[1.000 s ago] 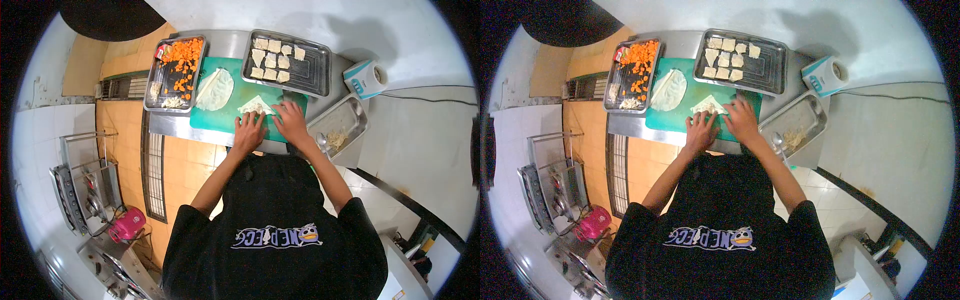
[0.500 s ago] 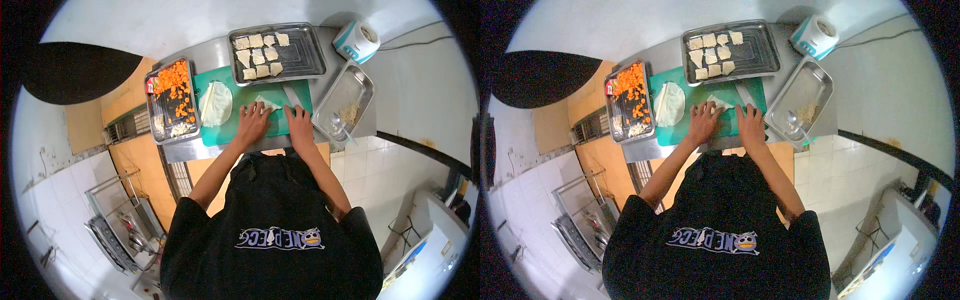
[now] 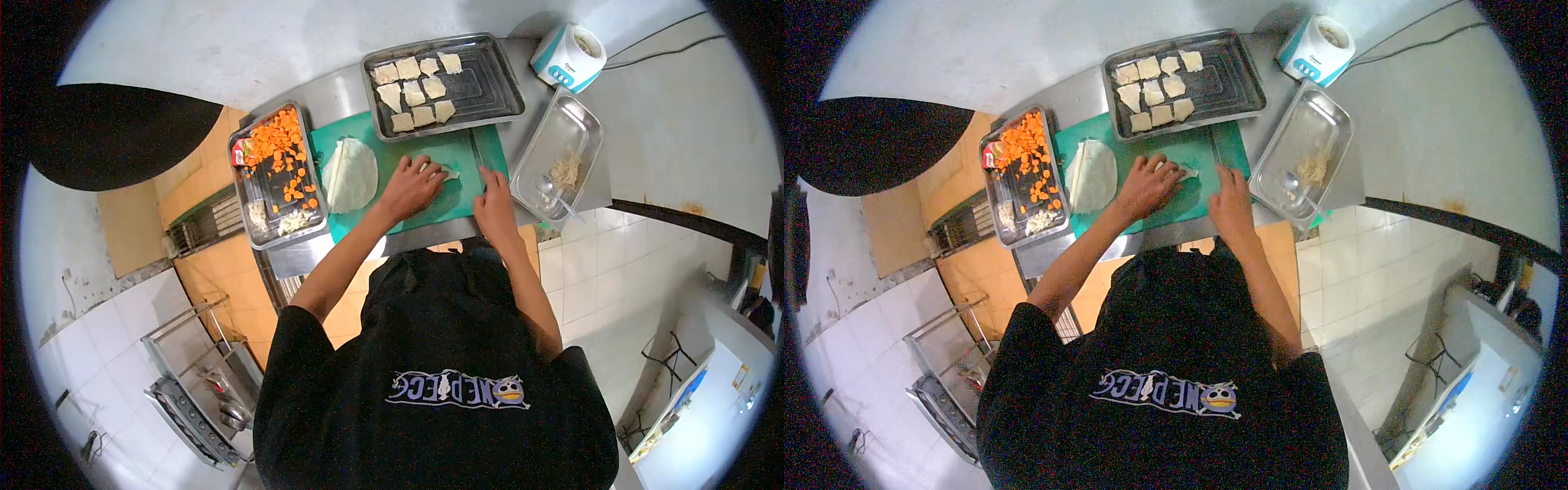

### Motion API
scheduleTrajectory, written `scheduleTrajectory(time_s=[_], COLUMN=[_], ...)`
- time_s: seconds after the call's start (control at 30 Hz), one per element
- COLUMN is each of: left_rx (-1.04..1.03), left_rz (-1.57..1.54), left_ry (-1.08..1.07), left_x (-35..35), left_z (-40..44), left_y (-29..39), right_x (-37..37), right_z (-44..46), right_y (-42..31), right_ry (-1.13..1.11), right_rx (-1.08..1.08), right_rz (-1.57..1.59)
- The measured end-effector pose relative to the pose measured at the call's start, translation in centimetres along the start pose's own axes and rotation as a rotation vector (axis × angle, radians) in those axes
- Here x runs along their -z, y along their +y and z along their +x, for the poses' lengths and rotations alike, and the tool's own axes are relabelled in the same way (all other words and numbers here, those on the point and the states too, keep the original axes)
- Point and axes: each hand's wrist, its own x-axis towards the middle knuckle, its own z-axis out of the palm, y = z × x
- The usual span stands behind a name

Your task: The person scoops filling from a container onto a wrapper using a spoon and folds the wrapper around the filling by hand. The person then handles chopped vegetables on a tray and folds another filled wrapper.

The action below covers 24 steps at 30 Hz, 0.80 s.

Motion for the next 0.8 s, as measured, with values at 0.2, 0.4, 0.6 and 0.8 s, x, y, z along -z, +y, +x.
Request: scheduleTrajectory(time_s=[0.2, 0.4, 0.6, 0.8], left_rx=[0.217, 0.344, 0.428, 0.522], left_rz=[-0.073, -0.124, -0.115, -0.213], left_ry=[0.049, 0.149, 0.089, -0.026], left_x=[-1.0, -0.9, -1.7, -1.3], left_z=[0.2, 1.7, 2.5, 3.1], left_y=[1.3, 2.3, 1.8, 1.2], right_x=[3.0, 2.2, 3.6, 3.5], right_z=[-5.5, -7.0, -6.3, -6.1], right_y=[0.7, 3.2, 3.9, 4.3], right_ry=[0.002, -0.139, -0.250, -0.276], right_rx=[-0.225, -0.278, -0.223, -0.180], right_rz=[0.441, 0.630, 0.504, 0.476])
